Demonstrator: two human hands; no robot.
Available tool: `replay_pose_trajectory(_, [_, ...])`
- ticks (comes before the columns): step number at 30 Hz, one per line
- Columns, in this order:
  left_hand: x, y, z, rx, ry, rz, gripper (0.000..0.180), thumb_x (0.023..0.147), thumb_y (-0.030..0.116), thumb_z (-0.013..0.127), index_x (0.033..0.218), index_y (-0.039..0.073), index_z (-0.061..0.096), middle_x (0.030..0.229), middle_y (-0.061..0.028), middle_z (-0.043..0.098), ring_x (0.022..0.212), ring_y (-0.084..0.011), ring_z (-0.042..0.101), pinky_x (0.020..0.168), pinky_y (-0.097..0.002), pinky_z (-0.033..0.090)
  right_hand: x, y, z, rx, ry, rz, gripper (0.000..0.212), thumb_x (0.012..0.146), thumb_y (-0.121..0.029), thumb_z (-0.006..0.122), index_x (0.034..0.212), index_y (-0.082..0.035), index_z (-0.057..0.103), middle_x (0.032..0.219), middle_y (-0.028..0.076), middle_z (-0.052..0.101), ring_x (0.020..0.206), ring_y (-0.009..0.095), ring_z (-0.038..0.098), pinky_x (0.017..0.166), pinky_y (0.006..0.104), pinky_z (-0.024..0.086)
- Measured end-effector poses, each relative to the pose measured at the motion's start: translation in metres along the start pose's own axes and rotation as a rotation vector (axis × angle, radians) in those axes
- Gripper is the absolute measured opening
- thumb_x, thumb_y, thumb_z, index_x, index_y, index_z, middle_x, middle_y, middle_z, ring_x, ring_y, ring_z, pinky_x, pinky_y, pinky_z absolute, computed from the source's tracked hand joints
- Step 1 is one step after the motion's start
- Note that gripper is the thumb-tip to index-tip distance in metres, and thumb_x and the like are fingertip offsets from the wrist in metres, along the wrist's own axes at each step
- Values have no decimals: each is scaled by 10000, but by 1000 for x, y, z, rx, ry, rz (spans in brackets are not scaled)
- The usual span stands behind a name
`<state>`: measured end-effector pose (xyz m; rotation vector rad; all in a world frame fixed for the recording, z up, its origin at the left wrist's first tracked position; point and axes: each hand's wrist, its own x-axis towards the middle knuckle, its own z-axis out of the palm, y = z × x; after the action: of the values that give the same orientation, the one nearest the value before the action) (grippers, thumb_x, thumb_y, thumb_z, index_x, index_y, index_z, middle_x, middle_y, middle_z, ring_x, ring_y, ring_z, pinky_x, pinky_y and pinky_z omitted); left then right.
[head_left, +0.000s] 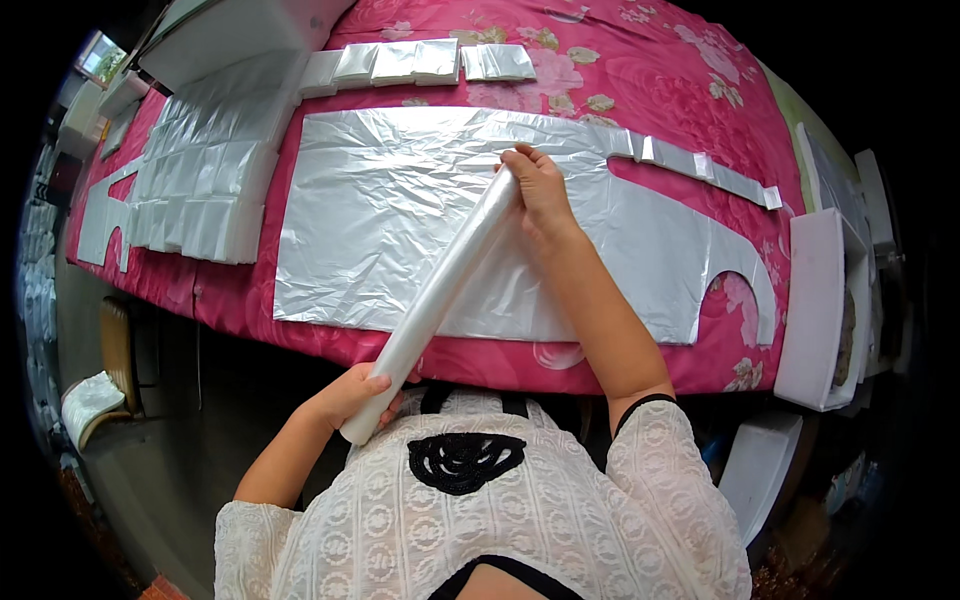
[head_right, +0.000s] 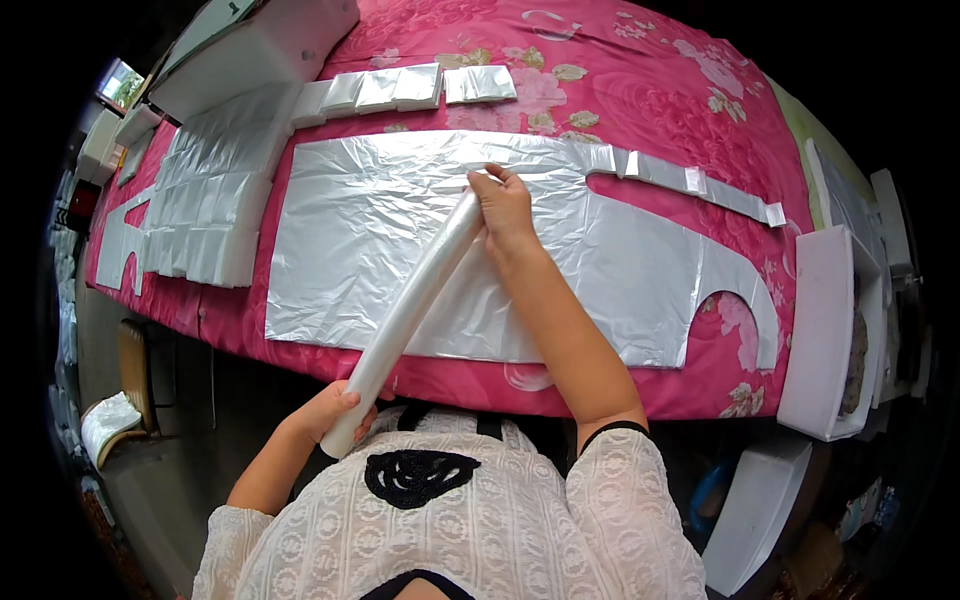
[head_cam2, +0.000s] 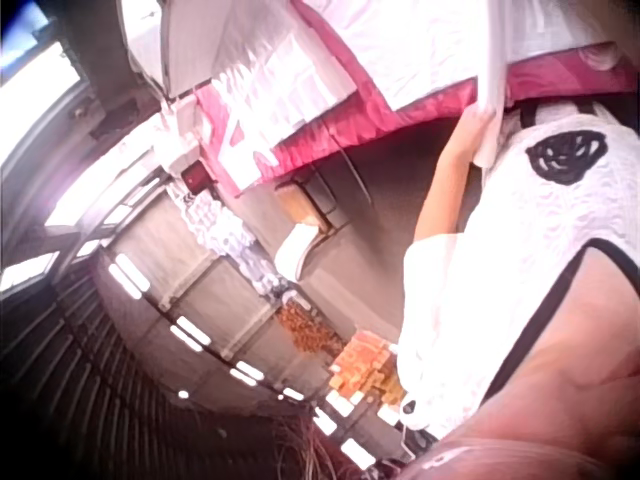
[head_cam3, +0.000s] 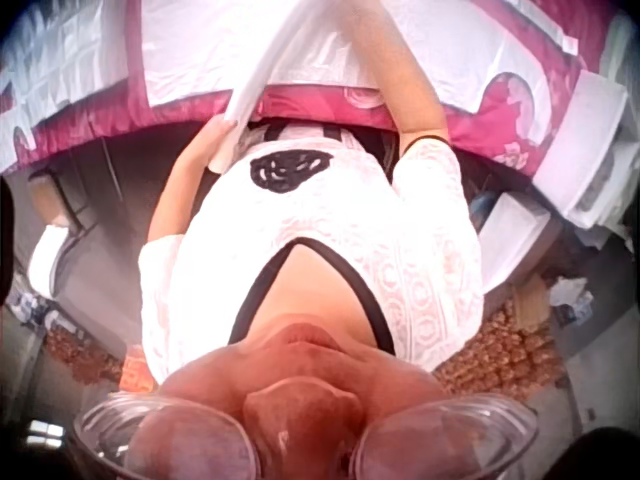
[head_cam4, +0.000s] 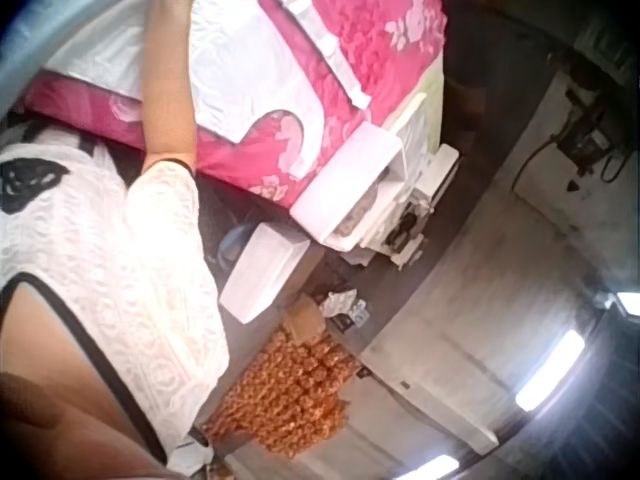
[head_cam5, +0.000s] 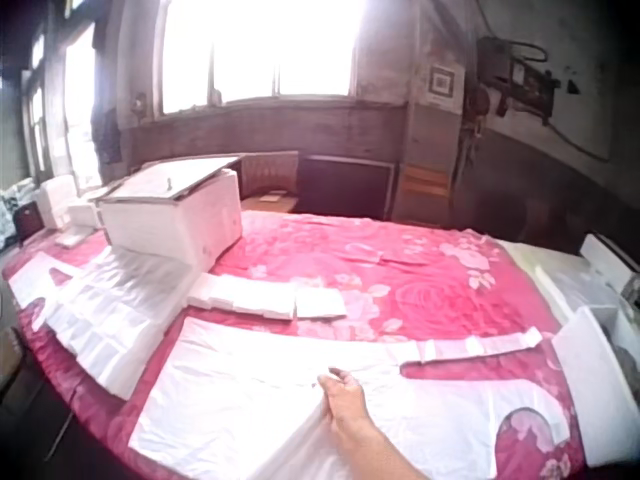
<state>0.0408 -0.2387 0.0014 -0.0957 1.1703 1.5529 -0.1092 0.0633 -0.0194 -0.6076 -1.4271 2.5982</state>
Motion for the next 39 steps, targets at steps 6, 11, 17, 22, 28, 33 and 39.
replay_pose_trajectory(6, [-3, -13, -4, 11, 20, -63, 631, 752, 492, 675, 1130, 11, 521, 700, -37, 530, 560, -107, 535, 532, -239, 457, 0, -47, -31, -660, -193, 109, 239, 820, -264, 635, 912, -43, 640, 794, -1, 605, 688, 71, 511, 611, 217, 424])
replay_pose_trajectory(11, [-2, -15, -5, 24, 50, -77, 607, 751, 437, 692, 1139, 6, 513, 732, -39, 537, 585, -109, 540, 560, -253, 470, -3, -53, -34, -727, -490, 237, 206, 820, -216, 651, 863, -15, 644, 724, 4, 601, 612, 72, 513, 552, 209, 419])
replay_pose_trajectory(17, [-22, -17, -18, 105, 73, -129, 521, 735, 306, 722, 1121, 4, 542, 800, -49, 575, 650, -113, 565, 598, -258, 482, 28, -59, -69, -743, -232, 11, 172, 844, -183, 638, 866, -13, 639, 669, -17, 567, 557, 55, 481, 505, 200, 382])
replay_pose_trajectory(22, [-69, -33, -51, 197, 21, -260, 579, 661, 308, 793, 1088, -12, 568, 914, -61, 634, 828, -122, 588, 754, -275, 470, 74, -111, -166, -995, 164, -316, 210, 836, -195, 633, 851, 13, 654, 667, 1, 595, 580, 61, 507, 531, 218, 405])
replay_pose_trajectory(28, [-69, 21, -55, 523, -67, -326, 429, 692, 159, 770, 1054, 17, 589, 887, -29, 638, 839, -110, 585, 773, -270, 466, 68, -116, -165, -969, 104, -343, 204, 843, -198, 627, 859, 3, 654, 671, -4, 589, 582, 61, 504, 539, 213, 405])
replay_pose_trajectory(33, [13, 106, 2, 1425, 160, 166, 464, 608, 152, 778, 1023, 39, 603, 828, -79, 636, 783, -231, 616, 758, -336, 482, 62, -78, -107, -861, -119, -278, 202, 837, -189, 628, 865, 10, 655, 694, 2, 593, 609, 67, 514, 569, 223, 419])
replay_pose_trajectory(39, [85, 109, 15, 1637, 225, 1062, 537, 665, 241, 734, 1123, 31, 550, 1058, -128, 565, 975, -300, 550, 846, -405, 449, 56, -67, -65, -966, -226, -269, 206, 832, -183, 619, 878, 14, 655, 704, 17, 608, 628, 83, 526, 594, 247, 434])
